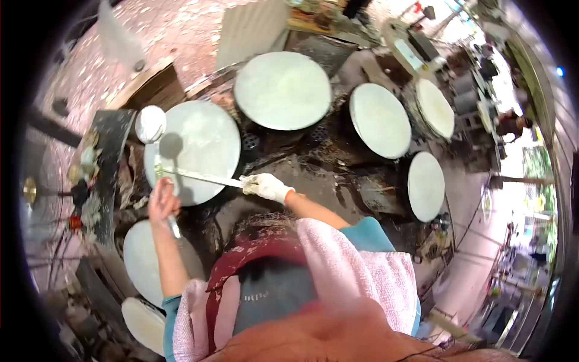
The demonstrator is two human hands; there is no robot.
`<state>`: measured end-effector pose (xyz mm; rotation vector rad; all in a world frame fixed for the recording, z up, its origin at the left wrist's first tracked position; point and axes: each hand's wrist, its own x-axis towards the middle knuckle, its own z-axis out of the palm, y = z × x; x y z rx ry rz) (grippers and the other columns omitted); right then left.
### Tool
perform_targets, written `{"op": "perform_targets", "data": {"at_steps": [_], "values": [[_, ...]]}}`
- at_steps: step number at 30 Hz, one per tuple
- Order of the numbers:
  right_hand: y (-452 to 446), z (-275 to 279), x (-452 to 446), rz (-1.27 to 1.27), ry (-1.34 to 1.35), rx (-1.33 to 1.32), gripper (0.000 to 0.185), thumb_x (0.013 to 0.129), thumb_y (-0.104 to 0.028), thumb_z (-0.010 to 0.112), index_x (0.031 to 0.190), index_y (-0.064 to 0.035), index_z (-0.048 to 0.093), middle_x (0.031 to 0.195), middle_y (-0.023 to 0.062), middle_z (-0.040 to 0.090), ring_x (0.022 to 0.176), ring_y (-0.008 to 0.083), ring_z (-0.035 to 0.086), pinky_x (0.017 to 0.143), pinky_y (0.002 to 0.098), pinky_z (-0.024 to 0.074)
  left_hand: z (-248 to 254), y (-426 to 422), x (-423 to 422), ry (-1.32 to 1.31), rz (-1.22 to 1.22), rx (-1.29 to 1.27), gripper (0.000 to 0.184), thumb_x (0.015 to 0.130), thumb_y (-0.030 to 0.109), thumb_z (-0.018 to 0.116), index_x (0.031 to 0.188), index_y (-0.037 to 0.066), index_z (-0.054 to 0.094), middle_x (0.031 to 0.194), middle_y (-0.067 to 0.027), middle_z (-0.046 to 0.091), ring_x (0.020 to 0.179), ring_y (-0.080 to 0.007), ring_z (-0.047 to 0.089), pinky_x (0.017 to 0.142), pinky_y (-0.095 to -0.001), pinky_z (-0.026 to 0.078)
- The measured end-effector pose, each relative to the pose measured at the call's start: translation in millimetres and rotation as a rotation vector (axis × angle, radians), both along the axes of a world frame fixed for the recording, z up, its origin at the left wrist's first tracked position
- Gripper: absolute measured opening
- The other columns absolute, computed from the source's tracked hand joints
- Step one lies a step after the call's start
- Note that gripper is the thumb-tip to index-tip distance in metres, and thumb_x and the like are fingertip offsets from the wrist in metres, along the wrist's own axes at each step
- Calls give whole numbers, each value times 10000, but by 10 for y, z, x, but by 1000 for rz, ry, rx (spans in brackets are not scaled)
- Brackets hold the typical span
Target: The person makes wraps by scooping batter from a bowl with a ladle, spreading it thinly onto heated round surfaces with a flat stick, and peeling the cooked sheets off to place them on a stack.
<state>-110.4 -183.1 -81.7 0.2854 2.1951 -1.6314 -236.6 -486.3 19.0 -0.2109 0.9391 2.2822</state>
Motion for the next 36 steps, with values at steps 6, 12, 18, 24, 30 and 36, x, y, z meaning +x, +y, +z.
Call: {"op": "perform_targets", "data": {"at_steps": [6,12,18,24,30,36], "values": [[971,-113,897,-188,45,292,512,842,-480,614,1232,-148,598,1178,88,643,1107,285,589,935,298,453,141,684,-14,-166,-62,22,250,1024,214,383,1028,-23,461,609,44,370,363,-20,308,370,-196,218],[2788,355,986,-769,-86,694,1044,719,-509,730,1482,-63,175,1197,280,555,1059,380,590,906,409,469,297,1892,535,-319,-201,372,292,1032,191,317,1055,-72,441,636,13,384,346,-43,341,389,-214,230],[3878,103,445,-689,-144,922,1088,677,-450,785,1483,-110,139,1242,227,433,1133,364,482,915,421,461,563,2858,970,-384,-248,492,339,1035,195,272,1128,-100,410,664,-11,412,354,-58,383,416,-238,245],[4180,-169,290,-673,3,930,625,795,-255,663,1315,-93,356,1003,210,587,916,363,605,768,462,505,788,3436,1087,-355,-196,380,341,1037,195,274,1125,-114,389,658,-18,418,333,-63,395,382,-225,237],[4735,37,371,-657,-48,918,420,845,-167,531,1262,-119,502,931,174,662,861,377,634,747,455,503,899,3699,853,-191,-169,-60,273,1026,204,344,1062,-46,449,598,42,383,306,-18,317,339,-204,209],[5491,1216,585,-707,289,796,387,789,-144,602,1173,-95,613,981,165,672,897,312,645,803,384,491,602,3722,328,-81,-368,-147,262,999,266,441,980,18,525,542,67,340,309,-35,250,359,-212,215]]}}
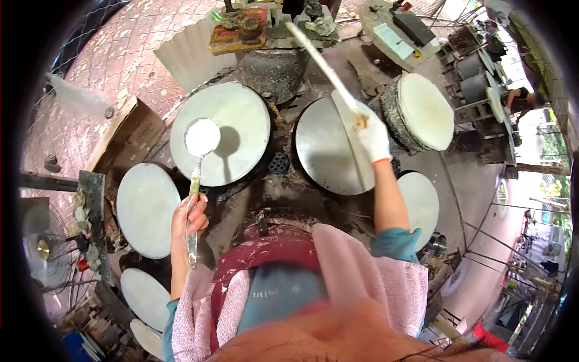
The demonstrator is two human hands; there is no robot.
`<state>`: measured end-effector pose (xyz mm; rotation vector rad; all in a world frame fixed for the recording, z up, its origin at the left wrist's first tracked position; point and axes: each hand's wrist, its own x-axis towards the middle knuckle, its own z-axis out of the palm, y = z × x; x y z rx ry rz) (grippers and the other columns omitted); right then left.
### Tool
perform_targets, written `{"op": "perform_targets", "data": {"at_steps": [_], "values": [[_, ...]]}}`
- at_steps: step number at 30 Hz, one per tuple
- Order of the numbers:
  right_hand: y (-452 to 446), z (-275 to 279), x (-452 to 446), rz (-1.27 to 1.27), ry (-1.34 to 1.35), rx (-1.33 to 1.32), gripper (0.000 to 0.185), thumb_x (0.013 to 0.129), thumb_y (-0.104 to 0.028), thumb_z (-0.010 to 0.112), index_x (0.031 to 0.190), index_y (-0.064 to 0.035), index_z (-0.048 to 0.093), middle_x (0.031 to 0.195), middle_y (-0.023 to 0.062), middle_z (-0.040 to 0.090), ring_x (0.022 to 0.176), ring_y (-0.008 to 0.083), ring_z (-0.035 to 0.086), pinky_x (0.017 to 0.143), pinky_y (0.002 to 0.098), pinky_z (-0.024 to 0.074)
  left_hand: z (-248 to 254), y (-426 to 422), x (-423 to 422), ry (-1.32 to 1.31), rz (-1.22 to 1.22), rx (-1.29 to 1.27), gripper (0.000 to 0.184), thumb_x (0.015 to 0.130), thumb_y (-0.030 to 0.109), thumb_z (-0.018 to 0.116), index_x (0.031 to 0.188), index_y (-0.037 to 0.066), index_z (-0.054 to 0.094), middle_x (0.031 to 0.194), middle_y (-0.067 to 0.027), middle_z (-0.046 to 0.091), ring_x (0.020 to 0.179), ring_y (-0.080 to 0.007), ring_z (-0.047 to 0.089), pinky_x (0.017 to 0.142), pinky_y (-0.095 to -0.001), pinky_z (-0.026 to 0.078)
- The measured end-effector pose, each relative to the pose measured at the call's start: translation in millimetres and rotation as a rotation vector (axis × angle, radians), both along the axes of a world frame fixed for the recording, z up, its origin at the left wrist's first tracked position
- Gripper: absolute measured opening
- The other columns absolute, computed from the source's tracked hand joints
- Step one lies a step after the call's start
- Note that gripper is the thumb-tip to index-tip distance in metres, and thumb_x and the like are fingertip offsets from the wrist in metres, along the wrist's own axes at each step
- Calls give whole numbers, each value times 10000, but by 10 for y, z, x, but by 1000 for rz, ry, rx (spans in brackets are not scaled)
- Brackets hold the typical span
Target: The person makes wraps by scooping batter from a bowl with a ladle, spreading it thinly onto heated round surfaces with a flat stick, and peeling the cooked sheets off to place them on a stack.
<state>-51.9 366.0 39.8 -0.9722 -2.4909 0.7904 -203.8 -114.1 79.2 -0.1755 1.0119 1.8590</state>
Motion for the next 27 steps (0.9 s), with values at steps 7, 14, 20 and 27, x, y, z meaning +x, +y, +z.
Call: {"op": "perform_targets", "data": {"at_steps": [7,14,20,27], "values": [[1534,1258,72,-3,-54,47,488,677,-50,735,1155,-55,637,929,113,687,850,173,628,789,293,487,-87,218,-57,-11,7,22,264,1001,259,439,963,10,517,538,61,340,308,-32,262,343,-211,208],[2989,1833,1187,-292,579,-109,414,710,27,707,1101,98,594,887,57,631,747,139,597,697,252,504,-96,550,469,42,94,89,272,1018,233,388,989,-9,509,543,57,320,300,-34,258,336,-208,204],[3637,535,2248,-538,773,-91,276,801,-21,671,1051,23,564,893,59,586,735,165,534,654,315,476,-24,873,1368,44,335,165,277,1028,212,355,1049,-42,463,579,45,377,305,-22,310,306,-189,198],[3548,-946,2463,-841,863,-307,447,773,50,676,1194,31,527,991,99,593,813,186,569,713,324,497,164,950,2289,-119,516,391,329,1036,193,283,1111,-97,418,625,-22,410,319,-74,369,298,-223,247]]}}
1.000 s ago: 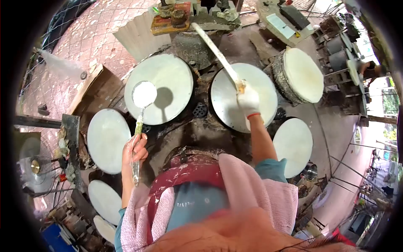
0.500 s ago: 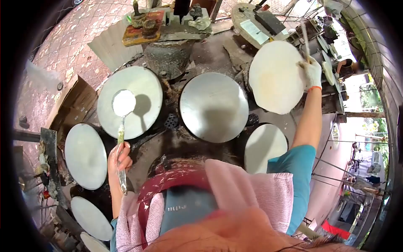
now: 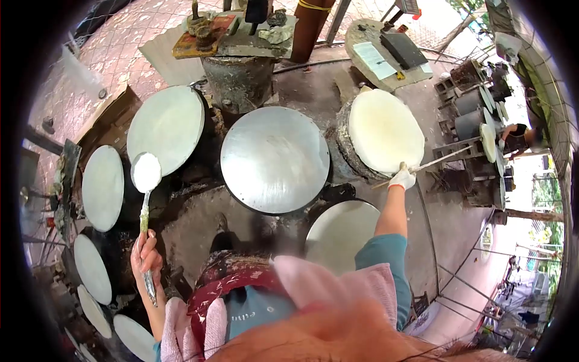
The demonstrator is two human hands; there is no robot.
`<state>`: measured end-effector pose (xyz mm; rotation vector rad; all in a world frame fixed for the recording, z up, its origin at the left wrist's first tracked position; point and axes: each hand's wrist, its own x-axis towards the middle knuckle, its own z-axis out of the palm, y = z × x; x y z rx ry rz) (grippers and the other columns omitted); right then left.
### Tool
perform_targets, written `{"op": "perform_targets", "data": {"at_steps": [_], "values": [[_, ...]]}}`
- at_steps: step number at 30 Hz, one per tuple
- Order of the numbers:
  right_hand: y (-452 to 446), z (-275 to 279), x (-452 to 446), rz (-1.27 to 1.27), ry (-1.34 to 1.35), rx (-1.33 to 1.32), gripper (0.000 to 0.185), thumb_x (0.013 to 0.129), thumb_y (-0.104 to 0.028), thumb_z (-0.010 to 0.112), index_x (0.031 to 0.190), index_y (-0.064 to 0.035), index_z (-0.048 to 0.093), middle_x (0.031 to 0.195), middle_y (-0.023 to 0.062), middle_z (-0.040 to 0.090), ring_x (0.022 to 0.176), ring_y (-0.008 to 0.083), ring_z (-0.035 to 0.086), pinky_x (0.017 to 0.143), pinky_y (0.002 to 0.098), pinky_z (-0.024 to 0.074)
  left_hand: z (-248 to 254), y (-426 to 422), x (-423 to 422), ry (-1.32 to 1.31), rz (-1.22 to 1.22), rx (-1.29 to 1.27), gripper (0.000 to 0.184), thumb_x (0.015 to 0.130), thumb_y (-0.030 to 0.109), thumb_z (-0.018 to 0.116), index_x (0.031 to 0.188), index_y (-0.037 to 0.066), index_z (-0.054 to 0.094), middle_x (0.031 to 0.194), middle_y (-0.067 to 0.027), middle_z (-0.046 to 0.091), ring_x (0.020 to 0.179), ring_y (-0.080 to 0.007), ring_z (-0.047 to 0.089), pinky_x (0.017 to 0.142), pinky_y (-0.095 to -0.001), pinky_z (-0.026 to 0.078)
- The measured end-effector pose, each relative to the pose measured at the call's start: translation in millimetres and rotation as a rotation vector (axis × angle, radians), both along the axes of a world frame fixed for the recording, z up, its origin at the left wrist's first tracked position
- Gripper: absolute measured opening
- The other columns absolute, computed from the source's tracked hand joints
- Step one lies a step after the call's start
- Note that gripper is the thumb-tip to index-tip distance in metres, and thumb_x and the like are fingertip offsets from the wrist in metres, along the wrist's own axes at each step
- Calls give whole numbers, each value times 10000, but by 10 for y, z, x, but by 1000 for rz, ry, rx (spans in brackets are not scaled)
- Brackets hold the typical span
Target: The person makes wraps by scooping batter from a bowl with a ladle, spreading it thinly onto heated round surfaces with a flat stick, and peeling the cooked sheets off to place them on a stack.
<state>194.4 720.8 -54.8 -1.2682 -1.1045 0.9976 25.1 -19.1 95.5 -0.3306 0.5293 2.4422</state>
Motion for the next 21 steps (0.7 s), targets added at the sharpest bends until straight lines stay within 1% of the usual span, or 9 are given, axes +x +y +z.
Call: {"op": "perform_targets", "data": {"at_steps": [4,9,11,12,13,15,16,19,21], "values": [[191,-54,123,14,-259,37,459,761,-75,714,1160,90,555,1039,181,646,883,258,624,803,355,496,4,-212,456,-21,69,19,358,1037,196,249,1135,-110,408,635,-44,414,323,-94,380,308,-237,262],[-194,513,129,-169,-1040,-18,475,744,-342,728,1135,-87,642,1015,125,694,916,296,670,752,413,528,-59,-707,1007,2,185,110,346,1033,201,270,1130,-103,402,636,-43,421,318,-98,366,315,-244,242],[-505,583,159,-103,-960,-45,441,772,-364,696,1090,-63,649,1003,122,690,875,258,665,720,391,533,-170,-1053,1356,-54,289,94,278,1029,194,293,1046,-50,425,628,-20,425,319,-89,377,330,-258,269],[-532,242,113,55,-261,-57,372,850,-318,619,1078,-24,637,985,148,686,833,273,658,662,395,536,-159,-1151,1381,-55,327,-3,247,1029,203,302,944,6,423,600,18,407,317,-64,368,336,-247,285],[-613,-77,28,90,-784,117,337,906,-280,545,1063,8,623,1023,187,670,852,309,656,672,417,535,-132,-1312,1490,-95,408,-169,246,1030,219,312,887,45,410,571,54,372,313,-38,348,346,-232,282],[-2243,319,-606,317,-917,-82,501,911,-293,547,1347,-54,488,1266,184,575,1088,326,582,959,410,441,-268,-1848,1859,-77,463,-270,260,1034,234,308,889,55,430,567,71,376,312,-24,316,364,-215,262],[-2312,-324,-683,543,-927,375,501,912,-291,540,1338,-30,490,1274,225,552,1120,355,566,976,407,428,-383,-2092,2107,-81,581,-186,272,1032,242,318,922,41,464,578,72,389,316,-27,315,376,-214,259],[-4225,-1300,-1282,1059,-680,481,519,891,-230,611,1296,71,490,1270,256,544,1155,320,545,990,365,411,-669,-2950,2766,-71,768,-235,270,1017,221,378,1020,-2,530,587,63,390,328,-27,318,393,-218,243],[-5859,-1090,-1220,1362,-699,593,526,877,-179,652,1309,65,477,1338,230,500,1215,285,500,1041,327,366,-886,-3421,3386,-129,951,-290,267,1013,228,399,1015,-4,533,593,55,382,346,-31,306,401,-213,240]]}}
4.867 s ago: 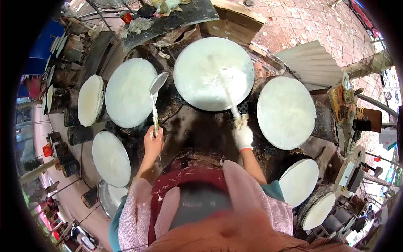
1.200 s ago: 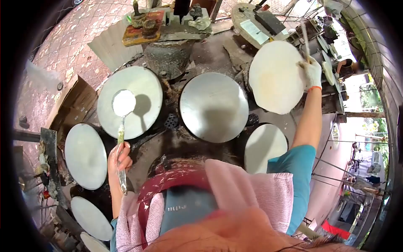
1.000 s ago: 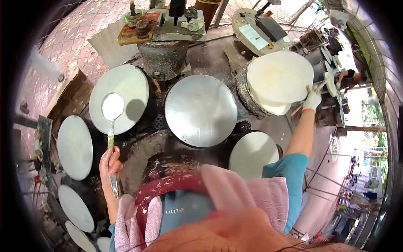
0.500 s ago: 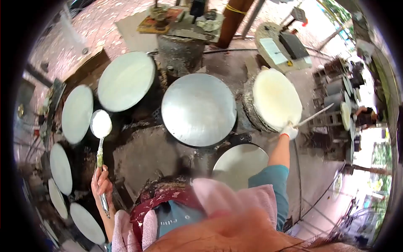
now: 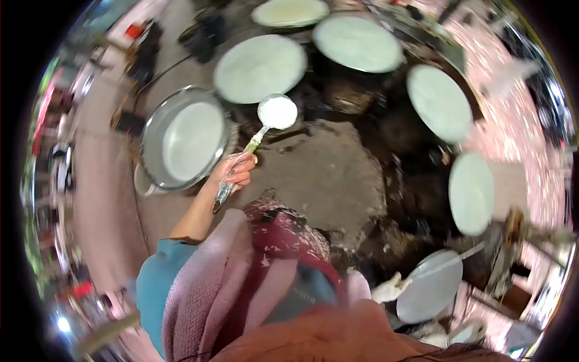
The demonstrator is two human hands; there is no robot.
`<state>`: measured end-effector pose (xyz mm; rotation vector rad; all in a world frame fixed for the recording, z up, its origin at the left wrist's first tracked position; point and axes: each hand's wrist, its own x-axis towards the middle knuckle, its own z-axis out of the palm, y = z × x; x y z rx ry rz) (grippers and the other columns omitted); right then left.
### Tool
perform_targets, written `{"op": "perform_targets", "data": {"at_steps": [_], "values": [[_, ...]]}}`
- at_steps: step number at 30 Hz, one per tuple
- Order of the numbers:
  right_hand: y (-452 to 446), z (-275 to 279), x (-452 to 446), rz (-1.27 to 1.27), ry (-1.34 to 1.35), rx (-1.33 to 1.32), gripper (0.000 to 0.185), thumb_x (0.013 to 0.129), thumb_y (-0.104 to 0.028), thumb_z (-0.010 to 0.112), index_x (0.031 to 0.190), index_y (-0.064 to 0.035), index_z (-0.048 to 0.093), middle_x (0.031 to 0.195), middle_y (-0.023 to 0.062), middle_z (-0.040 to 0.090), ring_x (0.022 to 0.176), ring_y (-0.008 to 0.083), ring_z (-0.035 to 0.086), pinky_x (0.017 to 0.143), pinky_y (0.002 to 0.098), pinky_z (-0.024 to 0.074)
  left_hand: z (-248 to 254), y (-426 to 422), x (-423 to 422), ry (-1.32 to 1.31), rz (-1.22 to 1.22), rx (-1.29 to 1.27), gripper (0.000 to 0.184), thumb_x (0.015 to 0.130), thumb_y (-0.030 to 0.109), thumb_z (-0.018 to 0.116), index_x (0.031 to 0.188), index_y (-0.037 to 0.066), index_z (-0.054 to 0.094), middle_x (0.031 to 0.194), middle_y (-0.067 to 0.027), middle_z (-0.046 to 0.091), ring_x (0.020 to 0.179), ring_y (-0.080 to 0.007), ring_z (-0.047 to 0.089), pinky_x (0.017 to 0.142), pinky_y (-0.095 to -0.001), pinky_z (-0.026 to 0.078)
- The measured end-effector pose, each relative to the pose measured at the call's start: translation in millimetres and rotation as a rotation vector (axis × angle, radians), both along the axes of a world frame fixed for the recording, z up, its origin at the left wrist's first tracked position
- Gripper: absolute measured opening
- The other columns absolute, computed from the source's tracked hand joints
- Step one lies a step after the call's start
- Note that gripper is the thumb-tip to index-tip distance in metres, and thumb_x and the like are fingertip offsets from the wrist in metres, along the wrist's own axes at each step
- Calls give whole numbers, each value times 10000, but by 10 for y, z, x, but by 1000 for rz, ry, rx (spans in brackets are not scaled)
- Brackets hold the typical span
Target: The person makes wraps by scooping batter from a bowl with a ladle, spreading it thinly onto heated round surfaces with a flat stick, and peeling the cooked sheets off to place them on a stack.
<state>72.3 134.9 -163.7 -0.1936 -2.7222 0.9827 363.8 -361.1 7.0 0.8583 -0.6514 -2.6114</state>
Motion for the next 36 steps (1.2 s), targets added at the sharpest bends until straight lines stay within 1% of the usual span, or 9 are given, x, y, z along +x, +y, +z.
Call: {"op": "perform_targets", "data": {"at_steps": [6,9,12,18,21,24,29,32,36], "values": [[-2731,150,921,710,-343,-244,558,903,-124,605,1414,-67,390,1463,128,378,1309,251,421,1074,321,358,-1202,-1223,1564,-802,210,-427,239,946,231,489,914,4,553,640,-76,545,446,-187,510,444,-318,427],[-3345,346,1375,778,-604,-12,567,898,6,541,1431,-92,375,1458,115,397,1243,183,484,989,284,438,-2414,-1638,2390,-1483,-159,-1498,243,924,212,500,934,-16,585,761,-161,631,645,-295,622,617,-407,508],[-3433,33,1608,890,-734,-115,571,880,91,518,1417,-30,368,1417,107,440,1207,172,502,955,262,458,-1948,-2193,2224,-1512,-802,-1296,257,909,207,501,972,-8,627,893,-201,653,841,-363,632,759,-472,496],[-3612,24,1884,835,-802,-141,511,850,-6,635,1338,-17,485,1290,128,574,1092,137,575,950,258,435,-2324,-2750,2237,-1474,-579,-1129,323,944,262,488,996,-15,647,911,-195,661,840,-312,654,724,-447,503],[-3771,225,1969,848,-896,-38,518,836,22,638,1330,13,482,1270,112,578,1071,136,569,924,254,448,-2034,-2649,2275,-1321,-833,-809,367,970,302,464,928,-23,631,796,-176,638,703,-238,634,593,-378,490],[-3858,135,2182,733,-1077,-304,573,822,31,664,1358,-18,470,1339,129,520,1131,159,534,966,268,427,-3253,-2111,2813,-841,-264,-273,386,987,373,442,841,25,521,545,4,406,431,-129,350,404,-246,318],[-3602,-166,2417,1150,-1134,342,404,953,-295,554,1287,-67,553,1051,63,662,873,151,613,779,287,499,-3071,-1117,2840,-325,49,370,409,989,438,419,875,59,518,524,72,351,367,-62,288,390,-236,263],[-3425,-77,2711,1091,-1477,-104,243,945,-297,562,1003,-73,638,754,24,608,602,87,518,521,247,416,-2922,-613,2635,119,370,572,372,990,416,436,906,63,515,523,90,340,336,-32,279,400,-230,257],[-3016,-371,2703,1358,-1343,-44,303,956,-174,550,1223,-34,581,759,-71,515,629,30,419,540,185,365,-2458,-213,2307,599,570,560,203,983,241,503,959,43,463,578,96,323,371,2,322,478,-227,324]]}}
